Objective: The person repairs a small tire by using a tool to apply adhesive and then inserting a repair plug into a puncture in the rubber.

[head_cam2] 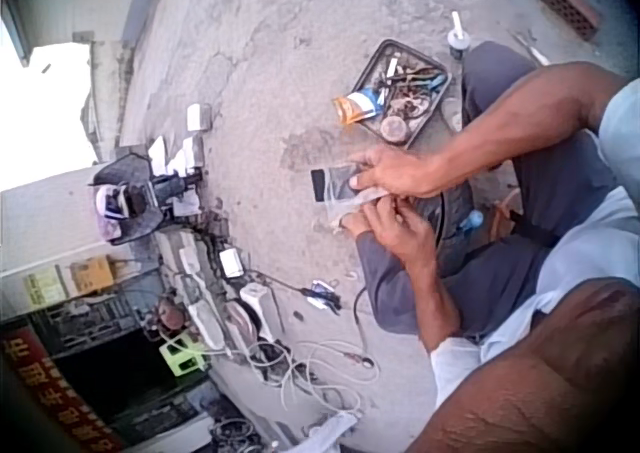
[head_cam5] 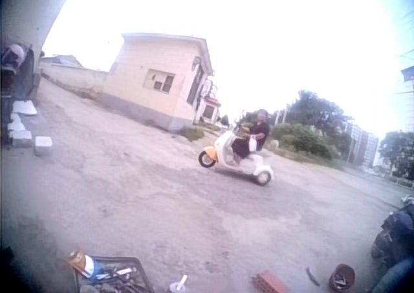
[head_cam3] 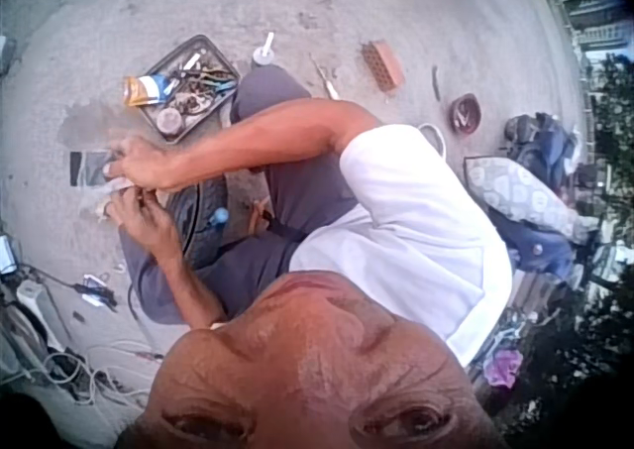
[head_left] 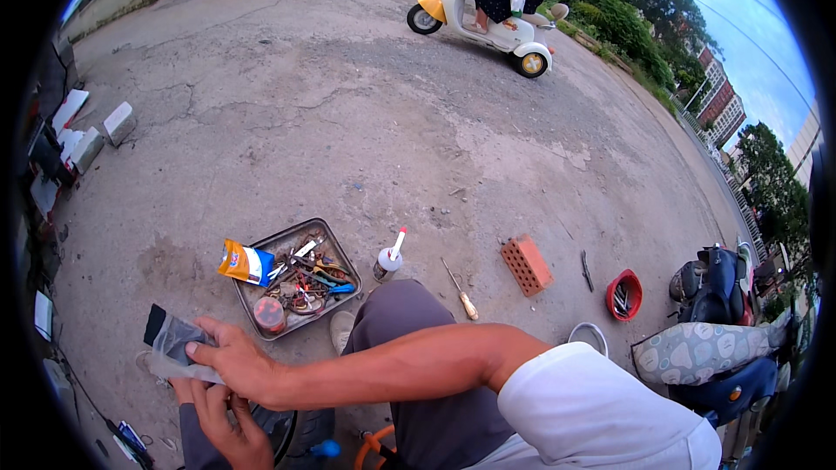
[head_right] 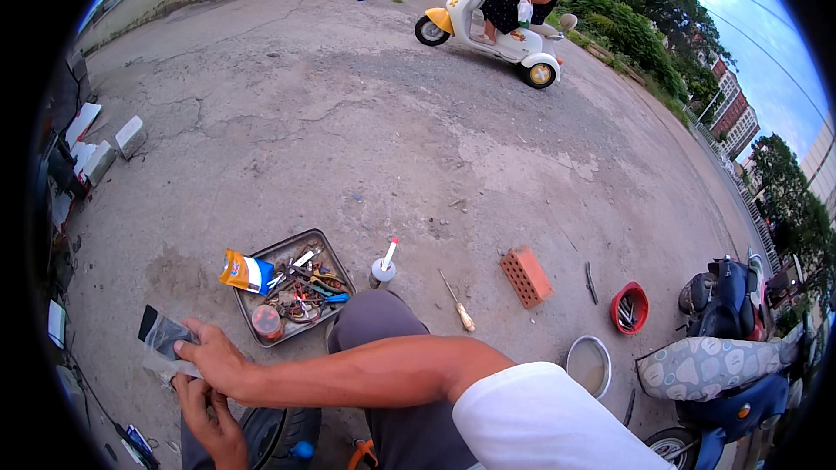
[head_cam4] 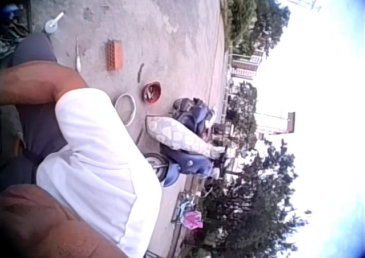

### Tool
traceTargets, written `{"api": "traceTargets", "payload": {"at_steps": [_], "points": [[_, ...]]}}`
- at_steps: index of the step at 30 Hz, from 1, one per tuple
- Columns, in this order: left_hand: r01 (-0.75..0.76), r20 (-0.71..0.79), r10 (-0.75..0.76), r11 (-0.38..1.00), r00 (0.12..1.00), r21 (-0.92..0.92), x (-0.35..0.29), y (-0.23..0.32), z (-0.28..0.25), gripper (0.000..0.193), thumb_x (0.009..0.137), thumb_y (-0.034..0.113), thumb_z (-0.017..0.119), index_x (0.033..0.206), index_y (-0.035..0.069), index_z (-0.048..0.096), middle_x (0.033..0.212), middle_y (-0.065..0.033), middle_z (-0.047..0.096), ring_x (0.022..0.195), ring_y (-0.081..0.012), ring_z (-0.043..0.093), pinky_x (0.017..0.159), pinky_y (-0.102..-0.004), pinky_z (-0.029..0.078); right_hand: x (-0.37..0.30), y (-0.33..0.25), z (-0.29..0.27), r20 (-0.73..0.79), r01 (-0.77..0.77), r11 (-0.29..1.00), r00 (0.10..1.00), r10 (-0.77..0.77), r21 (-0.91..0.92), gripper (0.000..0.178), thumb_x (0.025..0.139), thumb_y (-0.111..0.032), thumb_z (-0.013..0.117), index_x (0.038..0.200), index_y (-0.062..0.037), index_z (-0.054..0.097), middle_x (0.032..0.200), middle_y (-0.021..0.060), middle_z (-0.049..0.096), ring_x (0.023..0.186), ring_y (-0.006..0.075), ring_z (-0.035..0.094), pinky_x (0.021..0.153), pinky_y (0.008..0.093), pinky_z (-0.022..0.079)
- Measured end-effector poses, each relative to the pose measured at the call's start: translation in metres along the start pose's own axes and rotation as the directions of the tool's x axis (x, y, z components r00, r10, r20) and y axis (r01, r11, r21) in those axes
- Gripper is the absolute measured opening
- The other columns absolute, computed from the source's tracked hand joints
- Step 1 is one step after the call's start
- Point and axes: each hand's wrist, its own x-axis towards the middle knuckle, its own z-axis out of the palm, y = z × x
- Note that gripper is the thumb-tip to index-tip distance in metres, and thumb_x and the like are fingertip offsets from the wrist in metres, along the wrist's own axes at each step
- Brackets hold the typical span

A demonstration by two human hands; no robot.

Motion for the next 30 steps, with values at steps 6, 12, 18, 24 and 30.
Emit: {"api": "traceTargets", "payload": {"at_steps": [6,12,18,24,30], "points": [[-0.174,-0.368,0.136,0.982,0.92,-0.071,0.002,-0.009,-0.006,0.027,0.103,0.013,0.063,0.124,-0.004,0.061,0.113,-0.0195,0.062,0.085,-0.0283,0.058,0.075,-0.0384,0.051,0.012,0.007,-0.012,0.069,0.215,0.974,0.975,-0.21,-0.067,0.033,0.105,-0.014,0.059,0.133,0.0037,0.057,0.113,0.0059,0.068,0.102,0.0103,0.059,0.089,0.0272,0.05],[0.003,-0.533,-0.145,0.966,0.833,-0.258,0.011,-0.009,-0.03,0.043,0.102,0.014,0.064,0.14,-0.005,0.054,0.108,-0.0129,0.062,0.078,-0.019,0.058,0.069,-0.0298,0.054,-0.005,0.01,-0.008,0.247,0.301,0.933,0.936,-0.25,-0.195,0.024,0.102,-0.01,0.06,0.122,0.0029,0.058,0.102,0.0045,0.065,0.099,0.0108,0.056,0.088,0.0303,0.049],[0.035,-0.56,-0.036,0.999,0.828,-0.012,0.002,-0.044,-0.036,0.041,0.111,0.024,0.051,0.145,0.002,0.055,0.136,-0.0079,0.059,0.088,-0.0097,0.051,0.069,-0.025,0.038,-0.017,-0.004,-0.001,0.304,0.317,0.877,0.929,-0.211,-0.36,0.025,0.1,-0.01,0.061,0.121,0.0023,0.058,0.097,0.0098,0.064,0.095,0.0136,0.058,0.086,0.0333,0.049],[0.139,-0.556,-0.252,0.961,0.792,-0.239,-0.002,-0.056,-0.043,0.039,0.109,0.024,0.056,0.141,0.002,0.058,0.125,-0.0041,0.065,0.078,-0.0054,0.046,0.063,-0.0215,0.034,-0.018,-0.001,-0.002,0.334,0.351,0.869,0.913,-0.235,-0.349,0.024,0.1,-0.009,0.061,0.122,0.0012,0.058,0.095,0.0096,0.063,0.093,0.0131,0.058,0.084,0.0323,0.048],[0.146,-0.483,-0.308,0.927,0.82,-0.344,-0.004,-0.045,-0.03,0.034,0.106,0.016,0.062,0.137,0.003,0.06,0.113,-0.0008,0.066,0.077,-0.0031,0.049,0.06,-0.019,0.032,-0.017,0.002,-0.018,0.305,0.28,0.923,0.932,-0.196,-0.263,0.025,0.102,-0.014,0.064,0.121,0.0017,0.059,0.098,0.0035,0.065,0.096,0.0099,0.056,0.086,0.0293,0.048]]}}
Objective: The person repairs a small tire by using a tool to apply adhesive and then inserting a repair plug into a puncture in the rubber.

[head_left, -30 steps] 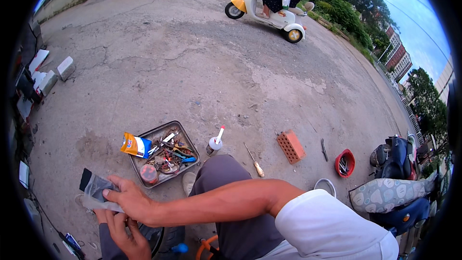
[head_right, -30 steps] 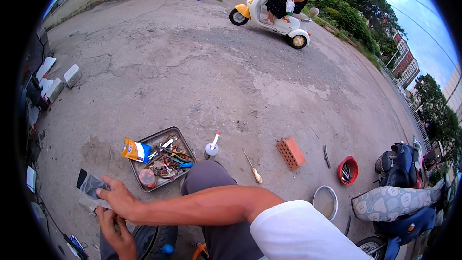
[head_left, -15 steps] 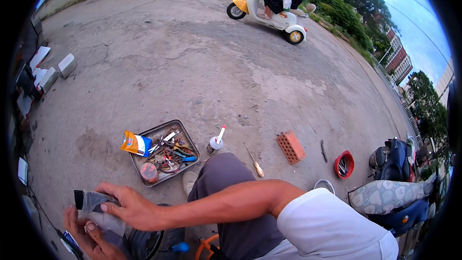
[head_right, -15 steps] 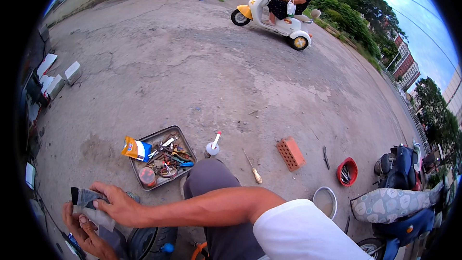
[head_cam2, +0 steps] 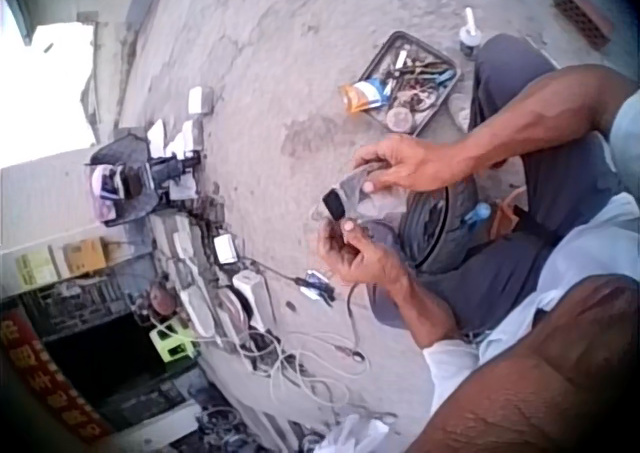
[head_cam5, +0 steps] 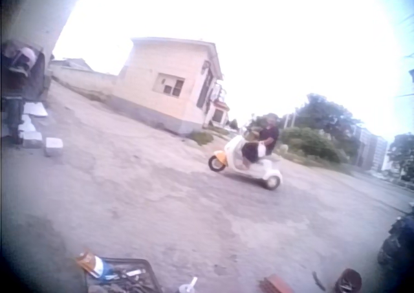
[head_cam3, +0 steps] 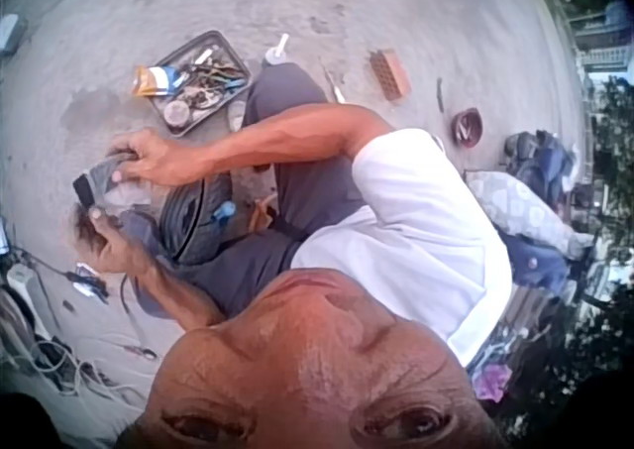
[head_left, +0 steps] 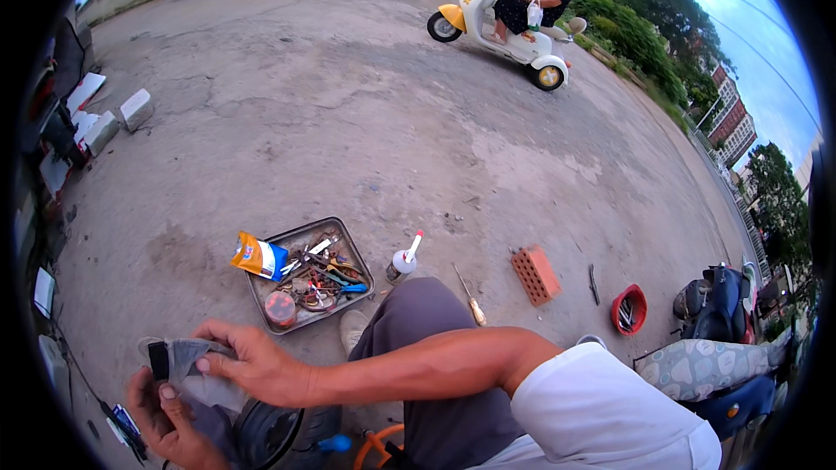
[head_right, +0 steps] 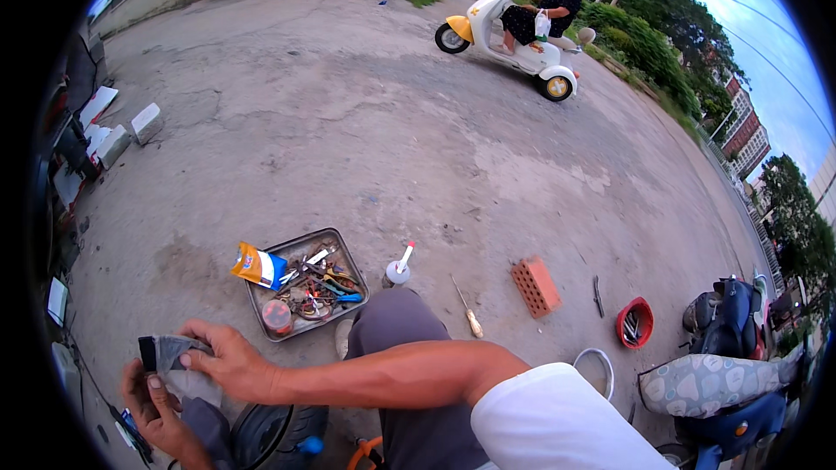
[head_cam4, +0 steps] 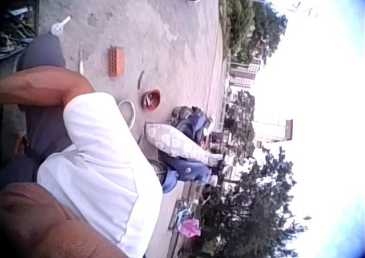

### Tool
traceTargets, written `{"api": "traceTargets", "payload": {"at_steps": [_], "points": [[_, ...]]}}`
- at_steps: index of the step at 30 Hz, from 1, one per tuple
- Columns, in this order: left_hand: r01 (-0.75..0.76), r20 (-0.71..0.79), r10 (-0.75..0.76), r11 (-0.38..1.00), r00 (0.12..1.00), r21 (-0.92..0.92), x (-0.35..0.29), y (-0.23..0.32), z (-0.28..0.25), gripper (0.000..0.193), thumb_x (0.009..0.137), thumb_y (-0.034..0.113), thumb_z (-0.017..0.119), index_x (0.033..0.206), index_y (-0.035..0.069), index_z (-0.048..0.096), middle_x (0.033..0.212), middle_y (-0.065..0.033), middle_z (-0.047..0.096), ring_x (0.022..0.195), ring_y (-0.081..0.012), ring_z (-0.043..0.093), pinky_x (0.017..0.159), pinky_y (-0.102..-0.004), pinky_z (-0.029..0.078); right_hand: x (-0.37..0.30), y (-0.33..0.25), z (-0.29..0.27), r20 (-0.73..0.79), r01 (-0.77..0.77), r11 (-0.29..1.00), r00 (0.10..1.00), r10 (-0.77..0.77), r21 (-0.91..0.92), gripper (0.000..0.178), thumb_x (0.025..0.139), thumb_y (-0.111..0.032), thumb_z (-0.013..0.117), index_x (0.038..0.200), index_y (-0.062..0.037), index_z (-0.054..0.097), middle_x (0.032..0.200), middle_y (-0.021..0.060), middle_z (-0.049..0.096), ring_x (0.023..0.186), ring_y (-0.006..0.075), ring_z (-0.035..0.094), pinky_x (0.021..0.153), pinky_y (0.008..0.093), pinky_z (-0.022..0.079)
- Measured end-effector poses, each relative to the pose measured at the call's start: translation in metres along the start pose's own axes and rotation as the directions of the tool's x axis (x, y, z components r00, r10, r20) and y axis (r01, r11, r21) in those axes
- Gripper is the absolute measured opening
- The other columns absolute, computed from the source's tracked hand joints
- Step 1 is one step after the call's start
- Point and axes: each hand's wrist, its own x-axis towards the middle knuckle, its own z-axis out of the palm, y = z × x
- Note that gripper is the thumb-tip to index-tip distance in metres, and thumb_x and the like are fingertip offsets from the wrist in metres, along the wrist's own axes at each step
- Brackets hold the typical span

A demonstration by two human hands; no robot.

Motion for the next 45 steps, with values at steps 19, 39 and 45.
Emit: {"api": "traceTargets", "payload": {"at_steps": [19,39,45], "points": [[0.257,0.156,-0.219,0.918,0.963,-0.301,0.008,0.019,0.011,0.03,0.094,0.0,0.074,0.122,0.001,0.062,0.102,-0.0021,0.067,0.081,-0.005,0.059,0.059,-0.0211,0.045,0.0,-0.013,-0.003,-0.037,-0.273,0.908,0.953,0.3,0.317,0.041,0.101,-0.009,0.067,0.14,0.0004,0.056,0.117,0.0063,0.072,0.103,0.0115,0.069,0.086,0.0264,0.055],[-0.402,0.253,0.382,0.915,0.889,0.032,0.0,0.032,0.018,0.034,0.073,-0.011,0.076,0.102,0.005,0.068,0.11,-0.0111,0.068,0.079,-0.0185,0.07,0.061,-0.0303,0.055,0.001,-0.013,-0.021,0.012,-0.247,0.898,0.965,0.261,0.364,0.032,0.098,0.009,0.054,0.128,0.0036,0.061,0.127,0.0137,0.068,0.116,0.0203,0.067,0.1,0.0354,0.055],[-0.141,0.233,0.161,0.985,0.959,-0.097,0.001,0.03,0.015,0.024,0.086,-0.007,0.073,0.105,0.005,0.067,0.107,-0.0072,0.069,0.08,-0.008,0.064,0.06,-0.022,0.047,-0.004,-0.011,-0.022,0.037,-0.365,0.875,0.927,0.373,0.317,0.032,0.099,0.004,0.06,0.131,0.003,0.06,0.121,0.0105,0.069,0.111,0.018,0.066,0.097,0.0339,0.053]]}}
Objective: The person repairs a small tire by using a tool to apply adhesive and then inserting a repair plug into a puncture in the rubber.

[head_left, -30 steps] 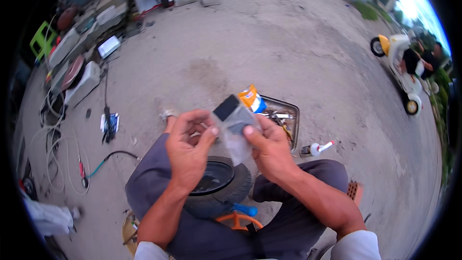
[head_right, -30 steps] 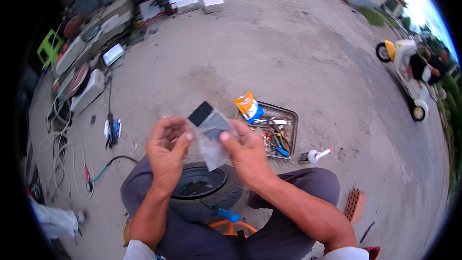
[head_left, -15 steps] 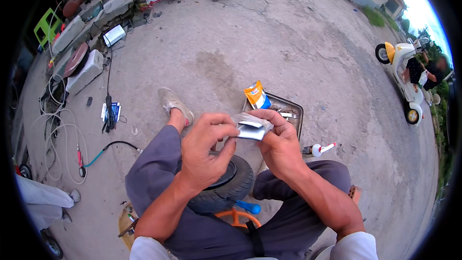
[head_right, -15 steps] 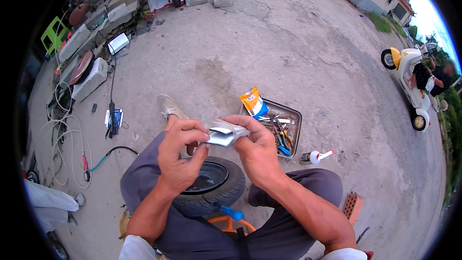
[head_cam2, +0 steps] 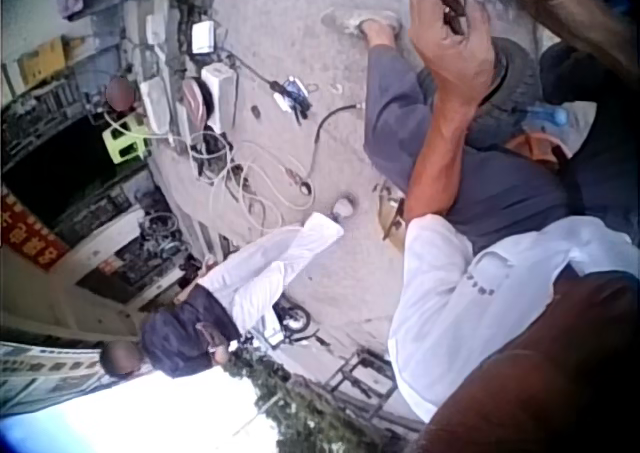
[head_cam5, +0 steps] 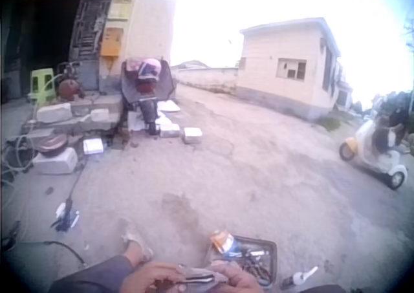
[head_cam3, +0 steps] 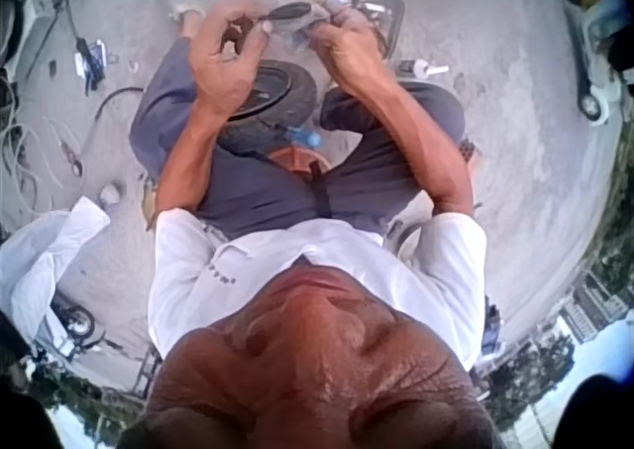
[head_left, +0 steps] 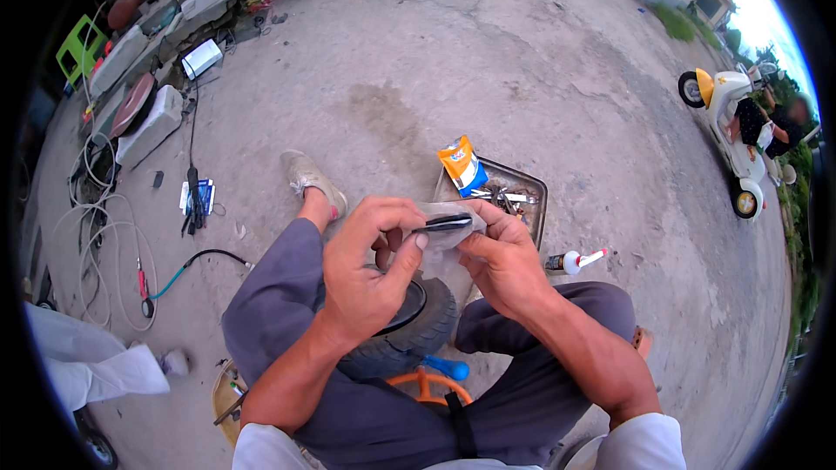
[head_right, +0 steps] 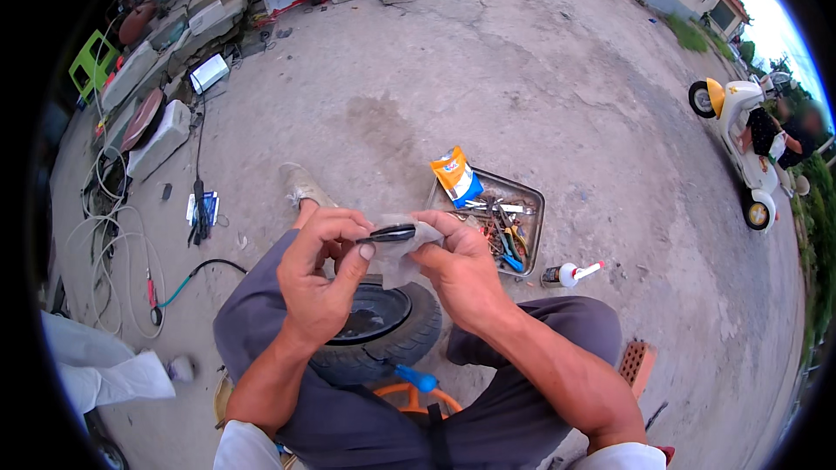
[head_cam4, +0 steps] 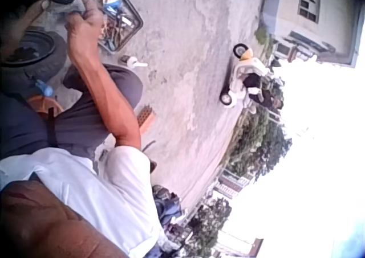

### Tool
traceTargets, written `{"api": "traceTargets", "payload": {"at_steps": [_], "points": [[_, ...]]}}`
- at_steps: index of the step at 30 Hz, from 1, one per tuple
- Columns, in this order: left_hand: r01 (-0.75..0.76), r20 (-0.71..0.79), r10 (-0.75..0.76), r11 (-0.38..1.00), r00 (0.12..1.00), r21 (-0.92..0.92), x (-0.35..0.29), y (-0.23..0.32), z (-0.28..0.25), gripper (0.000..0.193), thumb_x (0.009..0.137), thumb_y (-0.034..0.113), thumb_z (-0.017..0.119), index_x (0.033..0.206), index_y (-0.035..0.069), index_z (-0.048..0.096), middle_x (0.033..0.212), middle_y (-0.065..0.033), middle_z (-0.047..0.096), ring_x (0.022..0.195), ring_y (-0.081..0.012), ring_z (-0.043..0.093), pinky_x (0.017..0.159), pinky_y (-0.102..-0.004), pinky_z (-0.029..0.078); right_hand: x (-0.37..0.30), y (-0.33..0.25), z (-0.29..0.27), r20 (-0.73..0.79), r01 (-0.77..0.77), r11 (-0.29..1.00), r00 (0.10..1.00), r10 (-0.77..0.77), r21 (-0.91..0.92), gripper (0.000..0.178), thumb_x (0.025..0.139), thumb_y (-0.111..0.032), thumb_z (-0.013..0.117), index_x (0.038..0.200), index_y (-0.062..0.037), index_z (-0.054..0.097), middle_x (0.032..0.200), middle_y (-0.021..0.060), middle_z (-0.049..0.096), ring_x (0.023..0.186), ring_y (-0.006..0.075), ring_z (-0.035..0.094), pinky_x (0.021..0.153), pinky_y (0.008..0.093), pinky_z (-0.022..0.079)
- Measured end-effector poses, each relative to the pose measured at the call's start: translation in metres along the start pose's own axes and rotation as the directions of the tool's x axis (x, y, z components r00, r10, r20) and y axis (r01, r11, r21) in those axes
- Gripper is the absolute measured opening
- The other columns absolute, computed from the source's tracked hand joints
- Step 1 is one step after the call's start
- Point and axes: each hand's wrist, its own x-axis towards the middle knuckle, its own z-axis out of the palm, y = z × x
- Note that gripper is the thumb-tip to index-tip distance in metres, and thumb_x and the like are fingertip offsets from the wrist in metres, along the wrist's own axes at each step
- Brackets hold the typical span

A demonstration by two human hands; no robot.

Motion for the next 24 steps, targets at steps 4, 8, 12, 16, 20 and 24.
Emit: {"api": "traceTargets", "payload": {"at_steps": [4,8,12,16,20,24], "points": [[0.287,-0.043,-0.317,0.902,0.947,-0.323,-0.002,-0.006,0.002,0.014,0.095,0.0,0.07,0.108,0.002,0.066,0.101,-0.0034,0.07,0.082,-0.0049,0.062,0.064,-0.0207,0.048,-0.002,-0.003,0.003,0.018,-0.015,0.999,1.0,0.016,-0.044,0.036,0.098,0.001,0.064,0.133,0.003,0.058,0.123,0.0111,0.068,0.112,0.0181,0.066,0.097,0.0339,0.053],[0.393,0.018,-0.418,0.838,0.908,-0.379,0.003,-0.003,-0.004,0.014,0.098,0.004,0.07,0.11,-0.001,0.065,0.098,-0.0025,0.07,0.084,-0.0044,0.062,0.066,-0.0203,0.049,-0.004,-0.008,0.011,0.019,0.017,0.994,1.0,-0.015,-0.111,0.042,0.098,-0.007,0.069,0.137,0.0028,0.056,0.124,0.0118,0.068,0.113,0.0177,0.065,0.097,0.0336,0.053],[0.462,0.076,-0.478,0.777,0.875,-0.427,0.003,-0.004,-0.007,0.017,0.098,0.008,0.071,0.111,-0.001,0.064,0.094,-0.0019,0.068,0.077,-0.0027,0.058,0.061,-0.0196,0.044,-0.001,-0.002,0.0,0.033,0.015,0.985,0.999,-0.009,-0.172,0.04,0.099,-0.011,0.071,0.136,0.0014,0.061,0.117,0.0091,0.072,0.105,0.0163,0.068,0.094,0.0341,0.054],[0.534,0.115,-0.556,0.688,0.823,-0.491,0.006,-0.004,-0.004,0.021,0.098,0.015,0.073,0.11,0.0,0.065,0.088,0.0005,0.067,0.07,-0.0009,0.052,0.054,-0.0188,0.037,-0.003,-0.006,-0.002,0.087,-0.043,0.997,0.995,0.049,-0.067,0.036,0.101,-0.019,0.07,0.129,0.0023,0.065,0.112,0.0085,0.073,0.101,0.0158,0.069,0.091,0.0322,0.055],[0.573,0.16,-0.587,0.632,0.793,-0.521,0.007,-0.005,-0.006,0.023,0.097,0.018,0.074,0.111,0.0,0.066,0.087,0.0011,0.066,0.069,-0.0012,0.052,0.054,-0.0187,0.037,-0.003,-0.006,-0.004,0.072,-0.063,0.995,0.995,0.069,-0.081,0.033,0.102,-0.02,0.069,0.127,0.0016,0.067,0.11,0.0077,0.073,0.099,0.0144,0.069,0.089,0.0317,0.055],[0.512,0.096,-0.518,0.768,0.85,-0.385,0.009,-0.005,-0.018,0.027,0.095,0.015,0.077,0.115,0.0,0.067,0.088,0.0016,0.063,0.07,-0.0011,0.051,0.057,-0.0182,0.039,-0.001,-0.002,0.0,0.034,0.005,0.953,0.999,0.005,-0.302,0.029,0.101,-0.018,0.07,0.124,-0.0002,0.069,0.107,0.0056,0.072,0.096,0.0113,0.067,0.086,0.0288,0.054]]}}
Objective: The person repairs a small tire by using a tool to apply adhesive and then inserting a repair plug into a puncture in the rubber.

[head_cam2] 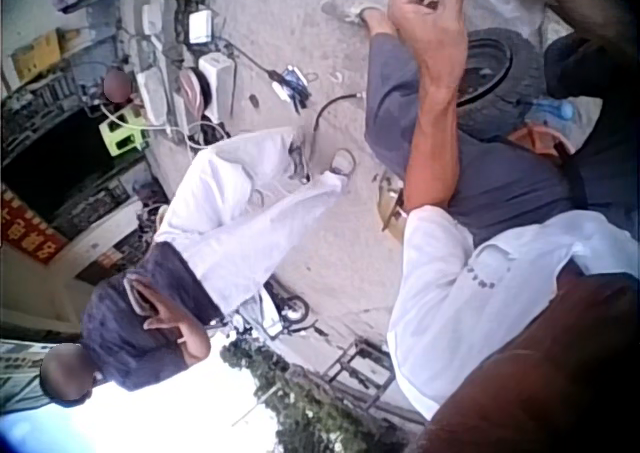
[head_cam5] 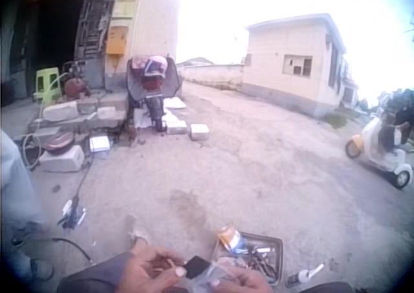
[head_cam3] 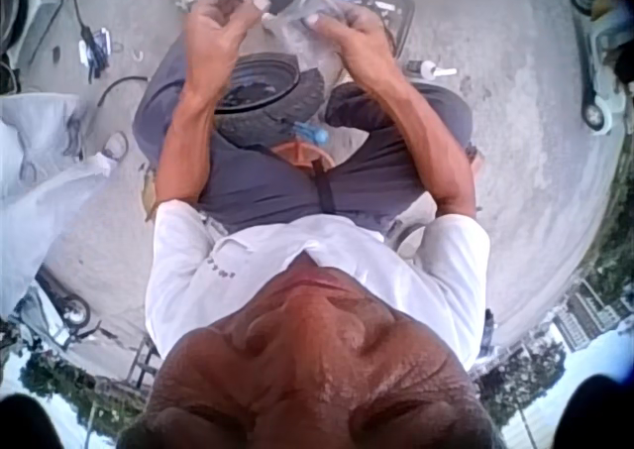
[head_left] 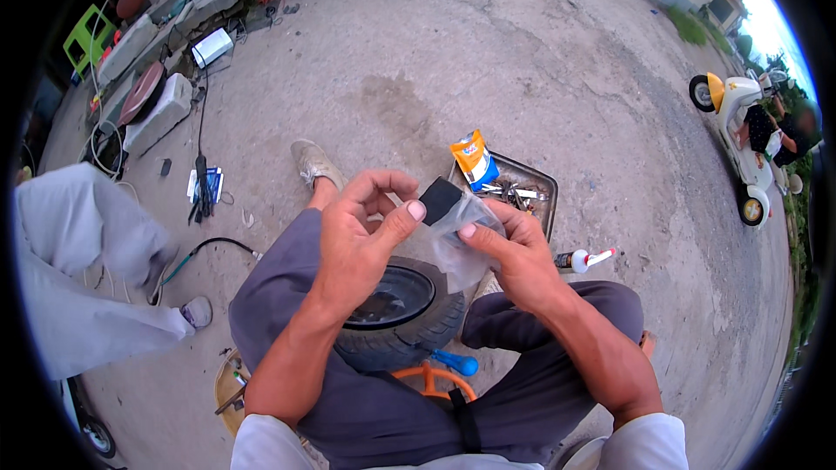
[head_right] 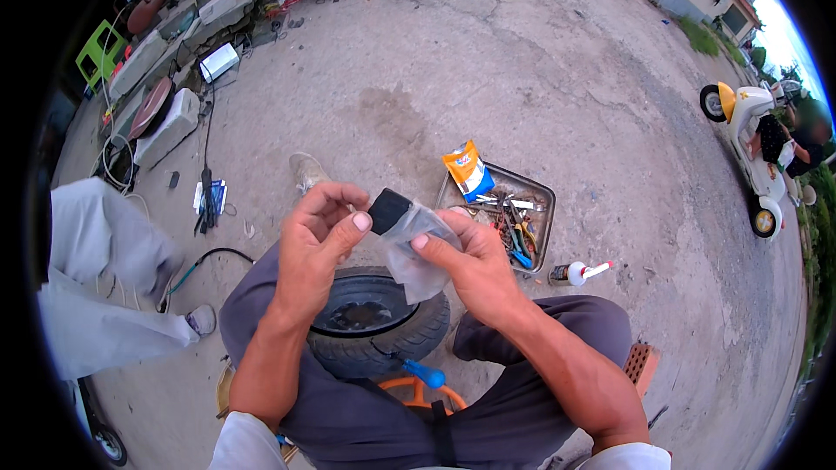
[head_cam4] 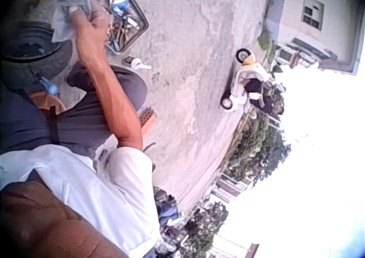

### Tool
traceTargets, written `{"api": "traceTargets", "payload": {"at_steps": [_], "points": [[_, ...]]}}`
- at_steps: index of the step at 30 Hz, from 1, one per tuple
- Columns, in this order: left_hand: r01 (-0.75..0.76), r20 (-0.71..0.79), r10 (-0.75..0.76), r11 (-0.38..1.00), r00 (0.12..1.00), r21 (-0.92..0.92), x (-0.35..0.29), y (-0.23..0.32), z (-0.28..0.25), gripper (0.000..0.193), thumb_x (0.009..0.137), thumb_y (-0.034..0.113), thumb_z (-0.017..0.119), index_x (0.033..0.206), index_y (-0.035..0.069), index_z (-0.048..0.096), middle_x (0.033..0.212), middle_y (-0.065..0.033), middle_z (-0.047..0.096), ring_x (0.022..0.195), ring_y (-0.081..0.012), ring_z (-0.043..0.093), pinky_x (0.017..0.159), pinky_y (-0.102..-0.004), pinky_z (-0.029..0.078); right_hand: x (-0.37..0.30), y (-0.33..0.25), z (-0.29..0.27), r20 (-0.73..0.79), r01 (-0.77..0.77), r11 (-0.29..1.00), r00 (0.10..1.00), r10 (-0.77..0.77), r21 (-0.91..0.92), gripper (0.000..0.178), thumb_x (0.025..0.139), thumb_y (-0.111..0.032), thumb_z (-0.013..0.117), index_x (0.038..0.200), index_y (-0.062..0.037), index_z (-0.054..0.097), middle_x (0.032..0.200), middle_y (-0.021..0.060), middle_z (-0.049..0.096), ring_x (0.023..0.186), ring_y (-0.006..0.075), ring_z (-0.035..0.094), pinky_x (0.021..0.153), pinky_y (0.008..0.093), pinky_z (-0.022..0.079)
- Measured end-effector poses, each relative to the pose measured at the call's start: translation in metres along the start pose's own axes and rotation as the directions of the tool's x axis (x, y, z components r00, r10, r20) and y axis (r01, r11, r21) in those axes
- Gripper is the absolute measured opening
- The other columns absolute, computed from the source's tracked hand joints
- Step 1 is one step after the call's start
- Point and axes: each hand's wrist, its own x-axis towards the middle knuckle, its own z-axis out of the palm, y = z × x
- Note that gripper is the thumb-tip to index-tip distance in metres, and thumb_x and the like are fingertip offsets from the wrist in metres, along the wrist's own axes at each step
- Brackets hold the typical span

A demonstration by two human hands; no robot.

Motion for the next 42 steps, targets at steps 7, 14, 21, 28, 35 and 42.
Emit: {"api": "traceTargets", "payload": {"at_steps": [7,14,21,28,35,42], "points": [[-0.178,0.139,0.147,0.953,0.979,0.246,0.01,-0.002,-0.017,0.018,0.091,0.008,0.078,0.107,0.004,0.07,0.088,0.0028,0.057,0.073,-0.0032,0.049,0.063,-0.0215,0.044,-0.003,-0.012,0.008,-0.006,0.119,0.95,0.992,-0.126,-0.29,0.026,0.097,-0.011,0.072,0.12,0.0006,0.069,0.096,0.0021,0.068,0.09,0.0096,0.064,0.079,0.0271,0.052],[-0.185,0.106,0.157,0.921,0.982,0.343,0.003,-0.008,-0.02,0.016,0.086,-0.004,0.064,0.096,0.005,0.057,0.083,0.0016,0.048,0.076,-0.0074,0.049,0.07,-0.0243,0.041,0.021,0.003,-0.007,0.156,0.308,0.72,0.95,-0.272,-0.622,0.038,0.089,-0.011,0.076,0.123,0.0013,0.064,0.111,0.0209,0.066,0.105,0.035,0.066,0.091,0.0428,0.052],[-0.191,0.244,0.081,0.86,0.966,0.473,0.003,-0.021,-0.012,0.011,0.095,0.003,0.064,0.106,0.002,0.062,0.093,-0.0019,0.06,0.08,-0.01,0.058,0.072,-0.0244,0.05,0.003,0.001,-0.022,0.157,0.314,0.679,0.946,-0.284,-0.664,0.033,0.088,-0.007,0.074,0.118,0.0028,0.065,0.11,0.0205,0.063,0.107,0.0384,0.063,0.093,0.0441,0.049],[0.102,0.15,-0.14,0.966,0.979,0.236,0.004,-0.017,-0.021,0.005,0.099,0.004,0.065,0.104,0.003,0.066,0.097,-0.0026,0.066,0.079,-0.0095,0.06,0.07,-0.0249,0.05,0.014,0.001,-0.029,0.054,0.304,0.816,0.946,-0.32,-0.492,0.037,0.085,-0.012,0.078,0.114,0.0086,0.067,0.1,0.0247,0.071,0.097,0.0347,0.068,0.086,0.0426,0.052],[0.122,0.087,-0.12,0.992,0.989,-0.015,0.003,-0.038,0.004,0.015,0.094,0.013,0.068,0.102,0.004,0.059,0.086,-0.0023,0.065,0.067,-0.0084,0.061,0.058,-0.0232,0.053,0.014,0.004,-0.021,0.179,0.178,0.978,0.971,-0.157,-0.108,0.033,0.088,-0.014,0.078,0.111,0.0058,0.067,0.095,0.0078,0.071,0.089,0.0134,0.062,0.079,0.0333,0.05],[0.084,0.078,-0.099,0.982,0.992,0.169,-0.007,-0.028,0.017,0.004,0.099,0.007,0.067,0.101,0.004,0.066,0.093,-0.0033,0.065,0.075,-0.0105,0.058,0.067,-0.0249,0.047,0.01,0.0,-0.021,0.091,0.194,0.943,0.98,-0.176,-0.27,0.021,0.087,-0.01,0.075,0.101,0.0045,0.07,0.08,0.0043,0.069,0.077,0.0089,0.06,0.069,0.0308,0.048]]}}
